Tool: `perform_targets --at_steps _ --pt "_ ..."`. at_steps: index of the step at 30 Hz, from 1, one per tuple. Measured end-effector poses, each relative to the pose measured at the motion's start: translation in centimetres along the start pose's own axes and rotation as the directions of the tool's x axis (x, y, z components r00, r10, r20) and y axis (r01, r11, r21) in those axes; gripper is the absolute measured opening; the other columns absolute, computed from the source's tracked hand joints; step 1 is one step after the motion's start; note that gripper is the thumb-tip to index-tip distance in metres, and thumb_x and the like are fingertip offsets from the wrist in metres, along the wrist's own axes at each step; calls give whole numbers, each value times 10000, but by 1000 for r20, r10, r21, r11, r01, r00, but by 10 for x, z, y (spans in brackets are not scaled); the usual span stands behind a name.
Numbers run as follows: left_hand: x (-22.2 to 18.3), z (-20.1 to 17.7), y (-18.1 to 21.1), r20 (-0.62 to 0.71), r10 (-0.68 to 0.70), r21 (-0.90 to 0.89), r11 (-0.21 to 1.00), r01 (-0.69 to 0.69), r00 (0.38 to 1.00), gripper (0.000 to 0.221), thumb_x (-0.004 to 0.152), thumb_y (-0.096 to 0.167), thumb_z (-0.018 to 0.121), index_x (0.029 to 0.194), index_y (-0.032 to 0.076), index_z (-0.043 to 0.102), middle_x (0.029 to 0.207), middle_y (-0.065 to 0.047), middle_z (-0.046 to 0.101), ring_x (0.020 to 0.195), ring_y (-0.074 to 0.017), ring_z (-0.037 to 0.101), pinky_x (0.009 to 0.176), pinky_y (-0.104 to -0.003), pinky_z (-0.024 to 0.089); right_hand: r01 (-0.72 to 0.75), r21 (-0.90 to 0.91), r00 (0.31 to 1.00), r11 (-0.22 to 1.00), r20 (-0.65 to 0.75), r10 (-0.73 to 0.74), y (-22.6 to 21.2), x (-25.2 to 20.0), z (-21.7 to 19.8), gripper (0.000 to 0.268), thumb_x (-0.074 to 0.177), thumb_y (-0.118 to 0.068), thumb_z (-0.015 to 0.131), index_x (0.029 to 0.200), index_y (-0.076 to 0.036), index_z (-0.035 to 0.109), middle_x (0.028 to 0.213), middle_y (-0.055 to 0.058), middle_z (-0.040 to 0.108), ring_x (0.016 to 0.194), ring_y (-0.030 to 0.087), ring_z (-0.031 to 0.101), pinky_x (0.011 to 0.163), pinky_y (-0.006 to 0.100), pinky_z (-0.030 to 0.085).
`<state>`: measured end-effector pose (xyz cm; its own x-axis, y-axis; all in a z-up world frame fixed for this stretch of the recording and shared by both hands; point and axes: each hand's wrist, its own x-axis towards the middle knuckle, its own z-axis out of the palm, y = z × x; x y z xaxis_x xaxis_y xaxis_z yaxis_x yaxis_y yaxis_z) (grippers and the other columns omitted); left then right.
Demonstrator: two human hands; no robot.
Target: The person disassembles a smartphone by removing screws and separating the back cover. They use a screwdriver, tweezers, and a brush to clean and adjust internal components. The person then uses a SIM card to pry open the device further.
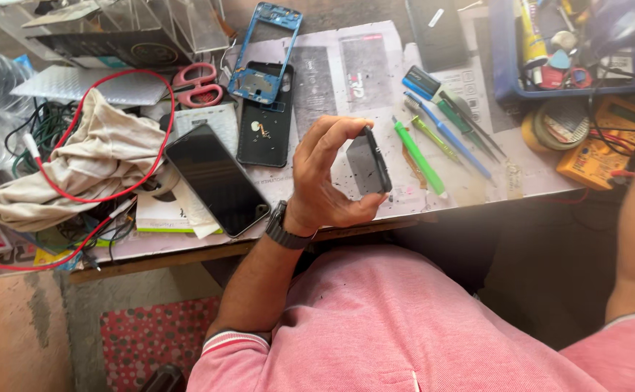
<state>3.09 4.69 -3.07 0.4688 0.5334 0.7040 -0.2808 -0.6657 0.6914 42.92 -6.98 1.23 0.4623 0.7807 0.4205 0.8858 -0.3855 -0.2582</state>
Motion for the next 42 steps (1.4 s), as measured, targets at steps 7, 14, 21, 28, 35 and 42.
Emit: perform_targets --at_steps 7,14,21,28,35,42 --pt "0 3 -1 -1 -22 10 1000 22 1000 692 698 176 871 1314 35 590 1184 -103 627 1002 -223 653 913 -325 566 118 350 978 929 119 -169 -145 -98 -73 481 909 -198 735 1294 57 599 885 119 735 706 162 691 649 307 543" --pt "-1 8 -5 4 12 47 999 -12 1000 718 710 189 865 1341 27 564 1184 -97 617 994 -208 646 896 -317 572 44 528 944 848 256 -208 -201 -125 -101 454 939 -64 650 1354 71 522 871 67 733 704 84 688 643 247 537" --pt "-2 12 -8 -13 51 62 997 -50 999 729 726 220 878 1347 25 550 1197 -110 616 1016 -215 653 902 -328 578 118 410 935 904 260 -240 -209 -126 -97 467 933 -75 698 1366 35 561 685 53 618 565 90 589 553 286 482" --pt "-2 11 -7 -21 65 53 997 -64 998 740 727 233 895 1346 25 547 1206 -117 615 1078 -239 660 899 -331 584 5 390 929 921 340 -149 -217 -127 -100 520 932 -76 679 1430 16 559 609 61 599 491 126 578 513 302 474" --pt "-2 11 -3 -21 64 85 994 -62 998 730 728 215 895 1342 22 550 1216 -124 611 1066 -260 656 925 -351 571 166 311 927 936 276 -256 -233 -123 -98 561 922 -77 670 1435 88 515 725 179 662 559 272 665 562 393 518" --pt "-2 15 2 28 95 72 993 -96 995 809 733 195 884 1417 19 487 1305 -160 590 1175 -320 619 1010 -396 528 244 260 905 934 287 -316 -250 -115 -90 551 903 -67 638 1413 111 529 746 286 653 612 397 674 583 479 532"
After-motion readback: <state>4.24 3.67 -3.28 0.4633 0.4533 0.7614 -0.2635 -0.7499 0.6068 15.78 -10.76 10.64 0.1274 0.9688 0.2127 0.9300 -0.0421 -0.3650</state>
